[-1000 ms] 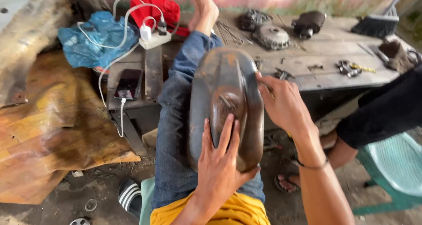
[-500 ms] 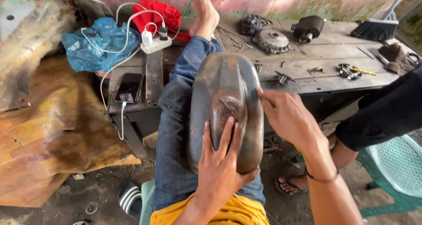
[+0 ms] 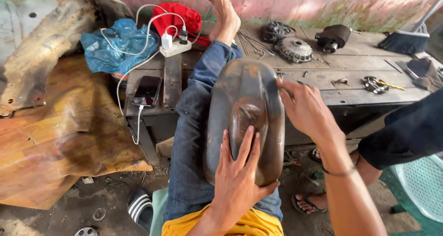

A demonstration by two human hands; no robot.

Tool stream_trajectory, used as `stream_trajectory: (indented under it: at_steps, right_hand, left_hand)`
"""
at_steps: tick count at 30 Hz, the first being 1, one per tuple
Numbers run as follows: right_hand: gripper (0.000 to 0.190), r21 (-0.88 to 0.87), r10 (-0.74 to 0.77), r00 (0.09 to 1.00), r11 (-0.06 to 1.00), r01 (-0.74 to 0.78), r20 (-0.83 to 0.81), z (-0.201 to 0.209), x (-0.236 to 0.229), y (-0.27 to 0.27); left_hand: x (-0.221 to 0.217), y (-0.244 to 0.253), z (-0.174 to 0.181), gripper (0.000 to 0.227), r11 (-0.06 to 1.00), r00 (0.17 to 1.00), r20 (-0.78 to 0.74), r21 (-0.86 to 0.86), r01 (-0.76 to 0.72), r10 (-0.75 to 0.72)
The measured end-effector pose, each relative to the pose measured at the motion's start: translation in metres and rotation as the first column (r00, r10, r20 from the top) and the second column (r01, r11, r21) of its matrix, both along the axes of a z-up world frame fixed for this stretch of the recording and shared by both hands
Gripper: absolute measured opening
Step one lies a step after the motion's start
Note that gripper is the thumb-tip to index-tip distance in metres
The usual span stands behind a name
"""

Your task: The person scrapes a large, curved metal part resting on their lap using a yellow-handled tool. They hold the part with their left hand while scraping with their right hand, focusing on a specific area of the surface.

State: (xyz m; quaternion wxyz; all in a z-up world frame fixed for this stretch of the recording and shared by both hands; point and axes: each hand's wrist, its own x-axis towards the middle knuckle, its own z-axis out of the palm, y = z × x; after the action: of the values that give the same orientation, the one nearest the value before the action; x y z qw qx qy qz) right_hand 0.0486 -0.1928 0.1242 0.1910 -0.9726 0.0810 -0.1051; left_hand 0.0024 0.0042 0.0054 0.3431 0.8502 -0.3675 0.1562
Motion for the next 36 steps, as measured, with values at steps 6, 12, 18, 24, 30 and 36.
stream_trajectory:
  at_steps: [6,12,18,24,30,36]
  right_hand:
    - [0.03,-0.003,0.008,1.0,1.0,-0.008,0.017,-0.003,0.005,0.007]
    - [0.042,-0.114,-0.066,0.966,0.993,0.038,-0.25,0.016,0.001,0.007]
    - [0.036,-0.154,0.11,0.992,0.983,-0.099,0.064,-0.005,0.033,-0.008]
    - [0.038,-0.073,-0.083,0.991,0.994,0.076,-0.104,0.001,0.026,0.012]
    - [0.043,-0.116,-0.055,0.96,0.993,0.024,-0.273,0.016,0.006,0.011]
    - [0.035,-0.095,0.141,0.988,0.986,-0.135,0.058,-0.002,0.032,-0.004]
  left_hand:
    - [-0.001,-0.002,-0.001,0.115,0.999,0.998,0.049,0.011,-0.039,0.039]
    - [0.001,-0.003,-0.014,0.125,0.999,1.0,0.014,0.041,0.001,-0.001]
    - [0.001,-0.002,-0.004,0.12,0.999,0.999,-0.035,0.044,0.018,-0.016]
    - [0.001,-0.003,-0.006,0.117,1.0,1.0,0.002,0.009,-0.001,0.001]
    - [0.001,-0.003,-0.01,0.128,1.0,1.0,0.018,0.019,-0.008,0.008]
    - [0.001,-0.002,-0.005,0.115,1.0,1.0,0.026,0.003,-0.008,0.008]
